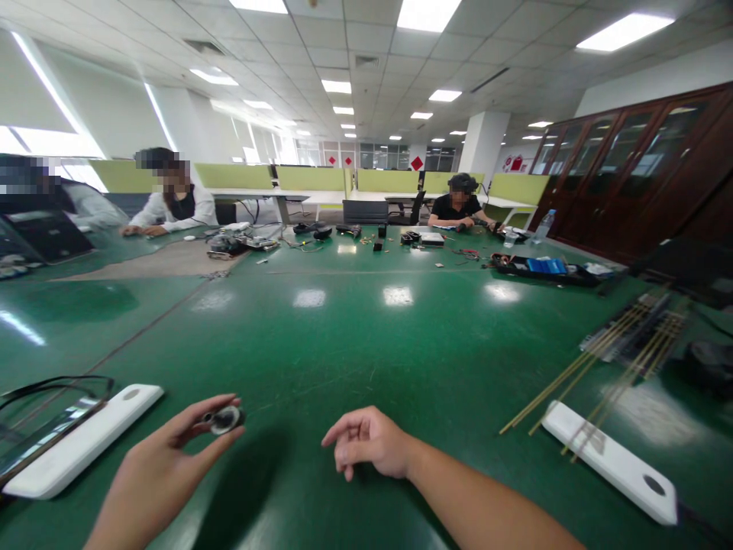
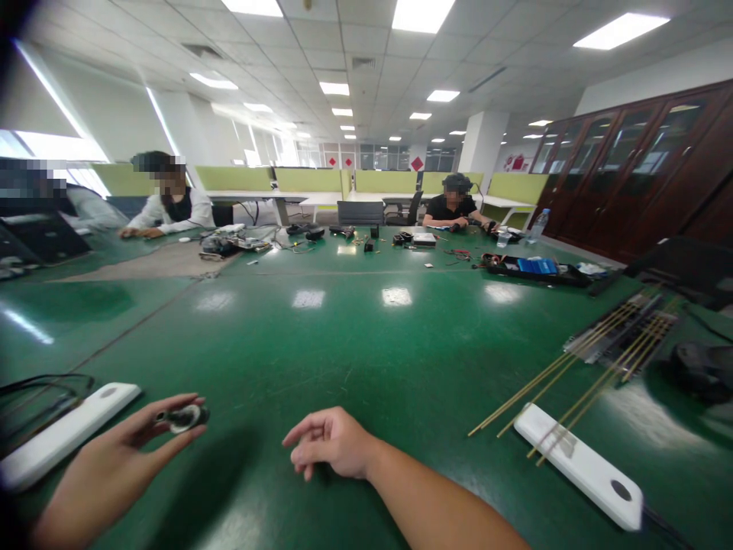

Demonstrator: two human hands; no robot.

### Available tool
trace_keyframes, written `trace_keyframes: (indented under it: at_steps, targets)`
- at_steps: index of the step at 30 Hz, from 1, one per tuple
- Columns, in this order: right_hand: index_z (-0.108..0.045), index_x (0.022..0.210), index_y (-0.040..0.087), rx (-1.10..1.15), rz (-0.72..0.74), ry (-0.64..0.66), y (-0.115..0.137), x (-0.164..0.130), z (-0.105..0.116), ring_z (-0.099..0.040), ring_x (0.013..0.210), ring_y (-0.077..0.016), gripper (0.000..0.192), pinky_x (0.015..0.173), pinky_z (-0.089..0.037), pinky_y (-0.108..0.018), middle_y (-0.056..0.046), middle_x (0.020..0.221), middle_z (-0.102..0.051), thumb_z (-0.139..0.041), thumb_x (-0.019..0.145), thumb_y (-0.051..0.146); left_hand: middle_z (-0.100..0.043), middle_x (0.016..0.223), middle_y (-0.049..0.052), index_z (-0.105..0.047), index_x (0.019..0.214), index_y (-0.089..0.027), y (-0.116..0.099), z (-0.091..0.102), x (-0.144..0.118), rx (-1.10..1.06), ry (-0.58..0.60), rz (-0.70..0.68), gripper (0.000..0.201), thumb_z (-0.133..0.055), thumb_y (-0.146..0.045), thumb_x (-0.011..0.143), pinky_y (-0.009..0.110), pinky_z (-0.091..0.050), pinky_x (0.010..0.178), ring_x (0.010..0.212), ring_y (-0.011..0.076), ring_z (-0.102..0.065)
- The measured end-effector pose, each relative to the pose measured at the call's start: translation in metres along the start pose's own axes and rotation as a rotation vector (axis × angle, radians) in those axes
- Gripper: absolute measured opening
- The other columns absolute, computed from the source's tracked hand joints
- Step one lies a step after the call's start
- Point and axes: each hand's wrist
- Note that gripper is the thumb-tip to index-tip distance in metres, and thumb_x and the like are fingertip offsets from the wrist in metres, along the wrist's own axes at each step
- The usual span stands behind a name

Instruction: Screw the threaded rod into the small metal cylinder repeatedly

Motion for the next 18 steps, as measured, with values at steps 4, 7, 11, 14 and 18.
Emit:
trace_keyframes:
  at_steps: [4,7,11,14,18]
  targets:
    - [-0.063,0.113,0.013,-0.063,0.217,-0.359,0.001,0.006,0.012,-0.056,0.060,-0.0109,0.041,0.059,-0.045,-0.026,-0.001,0.079,-0.063,-0.075,0.078,0.030,-0.070,0.117,0.000,-0.063,0.121,-0.031,-0.058,-0.045,0.026,-0.161,0.190,-0.139,0.044,-0.074,-0.048,0.082,0.036,-0.052,0.096,0.105,0.0231,-0.066]
    - [-0.058,0.115,0.017,-0.252,0.286,-0.623,0.000,0.009,0.020,-0.055,0.067,-0.0123,0.037,0.063,-0.045,-0.026,-0.001,0.083,-0.061,-0.065,0.078,0.017,-0.068,0.115,0.003,-0.065,0.117,-0.027,-0.091,-0.079,0.038,-0.271,0.285,-0.290,0.033,-0.071,-0.036,0.086,0.035,-0.052,0.093,0.104,0.0223,-0.064]
    - [-0.052,0.120,0.020,-0.520,0.278,-0.816,-0.005,0.010,0.026,-0.058,0.089,-0.0160,0.058,0.072,-0.045,-0.027,-0.005,0.106,-0.062,-0.053,0.066,0.000,-0.066,0.114,0.004,-0.065,0.116,-0.027,-0.096,-0.116,0.038,-0.360,0.406,-0.408,0.027,-0.067,-0.029,0.089,0.035,-0.050,0.094,0.105,0.0212,-0.062]
    - [-0.050,0.122,0.022,-0.629,0.250,-0.806,-0.010,0.009,0.025,-0.058,0.095,-0.0167,0.067,0.078,-0.046,-0.029,-0.004,0.112,-0.061,-0.047,0.060,-0.004,-0.065,0.116,0.005,-0.064,0.119,-0.028,-0.082,-0.130,0.030,-0.364,0.474,-0.426,0.029,-0.066,-0.030,0.091,0.036,-0.048,0.097,0.108,0.0214,-0.061]
    - [-0.050,0.121,0.024,-0.722,0.244,-0.769,-0.009,0.009,0.021,-0.058,0.097,-0.0171,0.065,0.085,-0.045,-0.032,-0.003,0.112,-0.061,-0.047,0.062,-0.004,-0.067,0.115,0.006,-0.062,0.121,-0.028,-0.067,-0.136,0.026,-0.338,0.454,-0.394,0.037,-0.071,-0.029,0.085,0.037,-0.049,0.096,0.106,0.0228,-0.063]
Point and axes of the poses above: each hand's wrist, its own x-axis towards the middle knuckle, its own z-axis out of the back of the hand, y = z × x
